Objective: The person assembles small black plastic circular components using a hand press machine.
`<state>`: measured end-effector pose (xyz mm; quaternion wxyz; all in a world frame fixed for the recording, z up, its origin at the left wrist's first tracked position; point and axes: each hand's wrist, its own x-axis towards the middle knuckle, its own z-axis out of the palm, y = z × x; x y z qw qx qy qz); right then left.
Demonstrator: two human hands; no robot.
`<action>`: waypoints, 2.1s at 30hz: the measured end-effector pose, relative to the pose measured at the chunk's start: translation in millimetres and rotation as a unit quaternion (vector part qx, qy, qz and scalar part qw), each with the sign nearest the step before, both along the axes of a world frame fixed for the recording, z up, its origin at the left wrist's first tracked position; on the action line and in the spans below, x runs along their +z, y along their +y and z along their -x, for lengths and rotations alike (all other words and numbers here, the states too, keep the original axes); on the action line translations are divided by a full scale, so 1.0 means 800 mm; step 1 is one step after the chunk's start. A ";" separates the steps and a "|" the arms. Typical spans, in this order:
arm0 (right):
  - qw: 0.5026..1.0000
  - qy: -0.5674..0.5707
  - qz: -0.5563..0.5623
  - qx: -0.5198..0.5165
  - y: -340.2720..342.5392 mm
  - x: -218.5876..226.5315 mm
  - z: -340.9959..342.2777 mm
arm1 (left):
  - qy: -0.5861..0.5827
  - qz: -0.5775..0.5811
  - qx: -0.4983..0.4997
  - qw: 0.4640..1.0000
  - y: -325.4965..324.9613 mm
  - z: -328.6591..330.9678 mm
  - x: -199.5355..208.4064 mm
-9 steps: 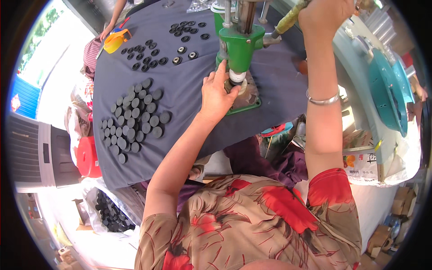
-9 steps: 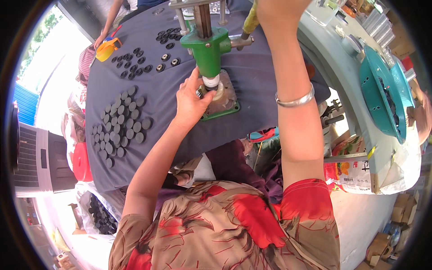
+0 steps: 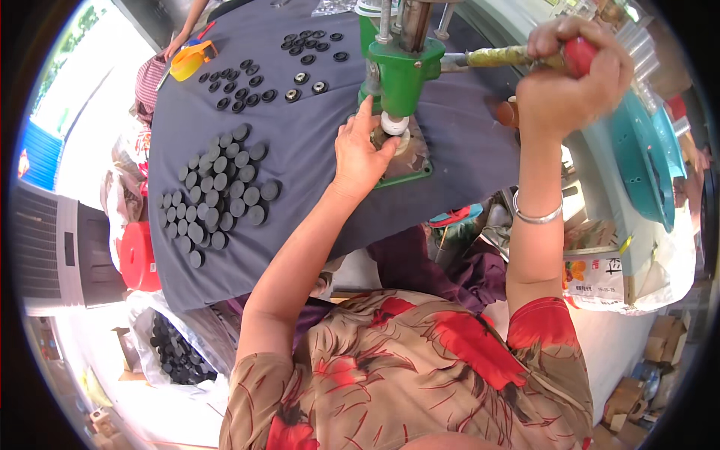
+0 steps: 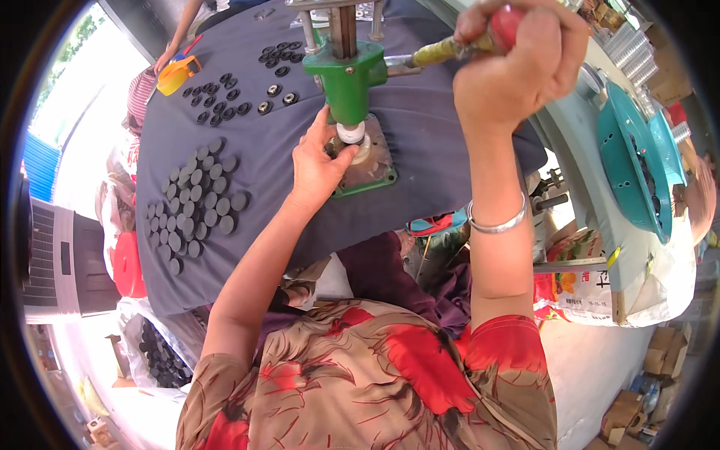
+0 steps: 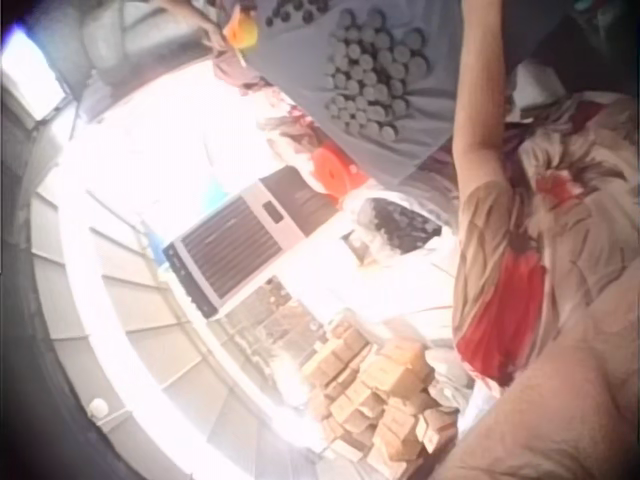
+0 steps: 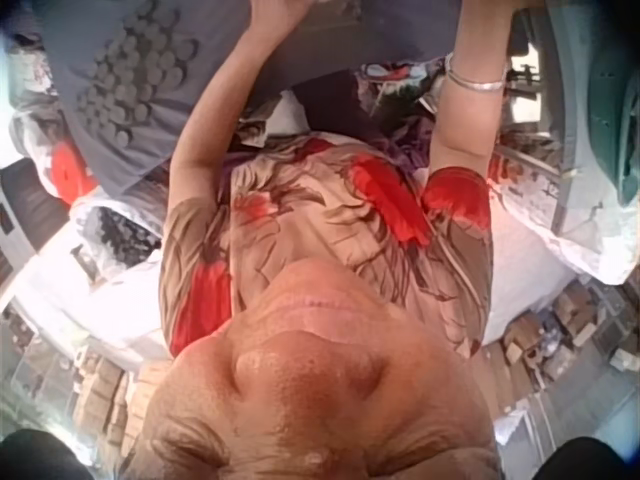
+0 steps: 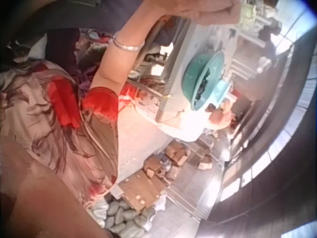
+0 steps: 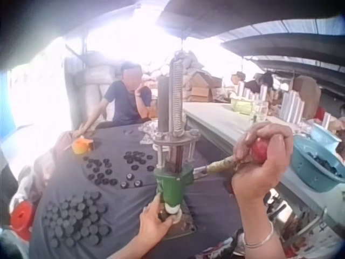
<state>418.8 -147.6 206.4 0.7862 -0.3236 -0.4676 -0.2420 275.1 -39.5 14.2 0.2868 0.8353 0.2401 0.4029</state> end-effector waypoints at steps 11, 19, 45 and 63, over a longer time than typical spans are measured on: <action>0.984 -0.137 0.034 0.105 -0.068 -0.082 0.004 | -0.018 0.052 -0.032 0.998 0.004 0.002 0.000; 0.989 -0.122 0.069 0.050 -0.100 -0.168 0.029 | -0.004 0.083 -0.075 0.994 0.007 -0.004 0.007; 0.976 -0.060 0.098 0.183 -0.075 -0.063 0.011 | -0.039 0.207 -0.093 0.973 0.011 0.001 0.004; 0.985 -0.087 0.135 0.063 -0.091 -0.068 0.022 | 0.015 0.103 -0.077 0.992 0.010 0.000 0.011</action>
